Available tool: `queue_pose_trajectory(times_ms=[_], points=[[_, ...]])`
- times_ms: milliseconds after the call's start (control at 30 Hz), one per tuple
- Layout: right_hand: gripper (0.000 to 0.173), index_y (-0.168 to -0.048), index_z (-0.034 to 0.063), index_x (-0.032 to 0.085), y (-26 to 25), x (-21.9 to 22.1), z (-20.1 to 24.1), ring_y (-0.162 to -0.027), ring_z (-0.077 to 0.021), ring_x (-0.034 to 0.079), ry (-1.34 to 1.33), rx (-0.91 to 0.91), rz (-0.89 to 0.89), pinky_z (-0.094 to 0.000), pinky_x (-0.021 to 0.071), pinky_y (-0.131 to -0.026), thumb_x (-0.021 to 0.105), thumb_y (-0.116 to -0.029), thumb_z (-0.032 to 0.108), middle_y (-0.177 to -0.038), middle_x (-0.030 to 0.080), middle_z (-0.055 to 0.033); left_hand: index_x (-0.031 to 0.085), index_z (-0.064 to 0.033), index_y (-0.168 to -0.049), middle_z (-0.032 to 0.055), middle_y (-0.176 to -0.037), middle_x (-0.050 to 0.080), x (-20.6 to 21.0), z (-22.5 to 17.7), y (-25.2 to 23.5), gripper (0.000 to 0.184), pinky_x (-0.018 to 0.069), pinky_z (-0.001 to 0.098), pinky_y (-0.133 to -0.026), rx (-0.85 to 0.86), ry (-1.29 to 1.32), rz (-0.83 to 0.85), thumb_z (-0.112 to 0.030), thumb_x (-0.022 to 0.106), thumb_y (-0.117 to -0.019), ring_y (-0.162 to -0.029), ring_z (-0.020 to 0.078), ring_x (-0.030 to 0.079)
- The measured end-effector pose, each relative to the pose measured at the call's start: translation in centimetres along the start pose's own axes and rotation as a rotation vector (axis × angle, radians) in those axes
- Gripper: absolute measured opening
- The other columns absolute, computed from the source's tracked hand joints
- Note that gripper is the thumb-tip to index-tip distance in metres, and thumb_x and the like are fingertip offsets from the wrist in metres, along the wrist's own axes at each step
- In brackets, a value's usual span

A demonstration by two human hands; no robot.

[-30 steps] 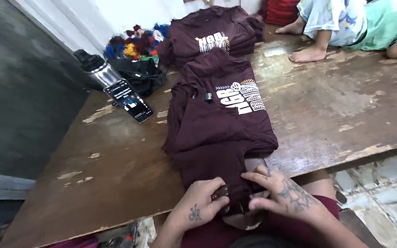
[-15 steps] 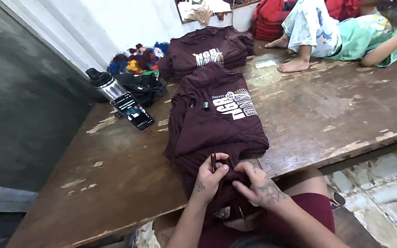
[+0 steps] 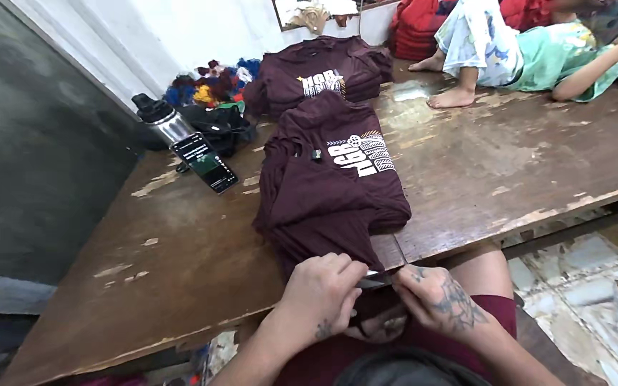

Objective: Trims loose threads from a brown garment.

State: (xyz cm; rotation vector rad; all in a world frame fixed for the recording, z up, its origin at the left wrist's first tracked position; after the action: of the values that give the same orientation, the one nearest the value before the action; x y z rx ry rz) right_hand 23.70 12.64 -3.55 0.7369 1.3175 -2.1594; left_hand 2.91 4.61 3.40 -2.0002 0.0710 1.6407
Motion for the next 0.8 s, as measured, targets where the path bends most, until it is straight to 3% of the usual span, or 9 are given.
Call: queue_pose_trajectory(times_ms=[167, 300, 433, 533, 633, 700, 767, 800], points=[[0.02, -0.079, 0.0058, 0.064, -0.2, 0.5, 0.0, -0.054, -0.0183, 0.06, -0.043, -0.063, -0.07, -0.0317, 0.0487, -0.046, 0.052, -0.0938, 0.013, -0.065, 0.06, -0.0064, 0.075, -0.0105, -0.099, 0.0074, -0.076, 0.068, 0.1, -0.2, -0.8, 0.021, 0.048, 0.0391, -0.048, 0.118, -0.149, 0.014, -0.007, 0.059, -0.086, -0.061, 0.0263, 0.066], [0.021, -0.078, 0.0071, 0.062, -0.2, 0.6, -0.5, -0.053, -0.0166, 0.058, -0.089, -0.09, -0.103, -0.0297, 0.0468, -0.047, 0.052, -0.0948, 0.014, -0.063, 0.057, -0.0051, 0.074, -0.0105, -0.104, 0.0068, -0.08, 0.068, -0.1, -0.4, -0.9, 0.021, 0.0473, 0.0382, -0.05, 0.1, -0.146, 0.024, -0.014, 0.057, -0.0914, -0.063, 0.0253, 0.065], [0.024, -0.08, 0.0083, 0.061, -0.2, 1.2, -0.3, -0.055, -0.0141, 0.057, -0.122, -0.127, -0.122, -0.0269, 0.0467, -0.049, 0.05, -0.0986, 0.018, -0.064, 0.056, -0.0038, 0.075, -0.0099, -0.1, 0.007, -0.076, 0.067, 0.5, -0.1, -0.4, 0.023, 0.0464, 0.0373, -0.047, 0.073, -0.176, 0.014, -0.006, 0.058, -0.0841, -0.058, 0.0246, 0.063], [0.022, -0.083, 0.0096, 0.063, 0.8, 1.0, 0.0, -0.06, -0.0109, 0.059, -0.188, -0.138, -0.005, -0.0237, 0.0495, -0.054, 0.051, -0.0999, 0.019, -0.068, 0.059, -0.0018, 0.073, -0.0081, -0.109, 0.0087, -0.081, 0.068, 0.3, 0.8, 0.3, 0.026, 0.0505, 0.0381, -0.051, -0.048, -0.044, -0.03, -0.019, 0.055, -0.094, -0.064, 0.0245, 0.066], [0.027, -0.101, 0.0085, 0.072, 2.0, -0.3, 0.3, -0.073, -0.0113, 0.07, -0.341, -0.091, 0.297, -0.0262, 0.058, -0.065, 0.057, -0.1036, 0.031, -0.084, 0.073, -0.0036, 0.064, -0.0039, -0.118, 0.0063, -0.08, 0.065, 1.0, 1.9, 1.8, 0.049, 0.0496, 0.0307, -0.054, -0.323, 0.277, -0.113, -0.046, 0.063, -0.0937, -0.063, 0.0144, 0.059], [0.03, -0.104, 0.0099, 0.071, 2.1, -0.8, -0.2, -0.075, -0.0109, 0.071, -0.326, -0.083, 0.321, -0.0263, 0.0584, -0.068, 0.054, -0.1058, 0.034, -0.085, 0.074, -0.0026, 0.064, -0.0022, -0.112, 0.0039, -0.07, 0.057, 1.9, 2.5, 2.9, 0.05, 0.0454, 0.0321, -0.052, -0.442, 0.395, -0.02, -0.046, 0.07, -0.0883, -0.057, 0.0141, 0.053], [0.033, -0.089, 0.0124, 0.069, 2.1, -0.7, -1.0, -0.068, -0.01, 0.066, -0.242, -0.095, 0.241, -0.0257, 0.0551, -0.062, 0.051, -0.1064, 0.033, -0.074, 0.067, 0.0002, 0.066, -0.0038, -0.095, 0.006, -0.067, 0.06, 2.3, 3.7, 3.8, 0.027, 0.0503, 0.042, -0.052, -0.395, 0.429, 0.218, -0.03, 0.069, -0.0898, -0.057, 0.0204, 0.06], [0.036, -0.083, 0.013, 0.068, 1.9, -0.7, -1.4, -0.068, -0.0103, 0.065, -0.209, -0.104, 0.209, -0.026, 0.0543, -0.062, 0.051, -0.1064, 0.035, -0.071, 0.065, 0.0007, 0.067, -0.0061, -0.091, 0.0054, -0.068, 0.063, 1.7, 4.6, 4.1, 0.02, 0.0525, 0.0422, -0.055, -0.351, 0.441, 0.306, -0.026, 0.068, -0.0916, -0.06, 0.0196, 0.063]])
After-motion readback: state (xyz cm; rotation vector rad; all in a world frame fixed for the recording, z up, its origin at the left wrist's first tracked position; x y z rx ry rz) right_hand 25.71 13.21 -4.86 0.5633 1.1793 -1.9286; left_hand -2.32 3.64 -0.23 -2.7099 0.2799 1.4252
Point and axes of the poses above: each hand's wrist, its own y-axis away from the middle knuckle, its own x-axis out of the palm, z = x × y, the point moved 1 cm from there along -y, towards the middle knuckle
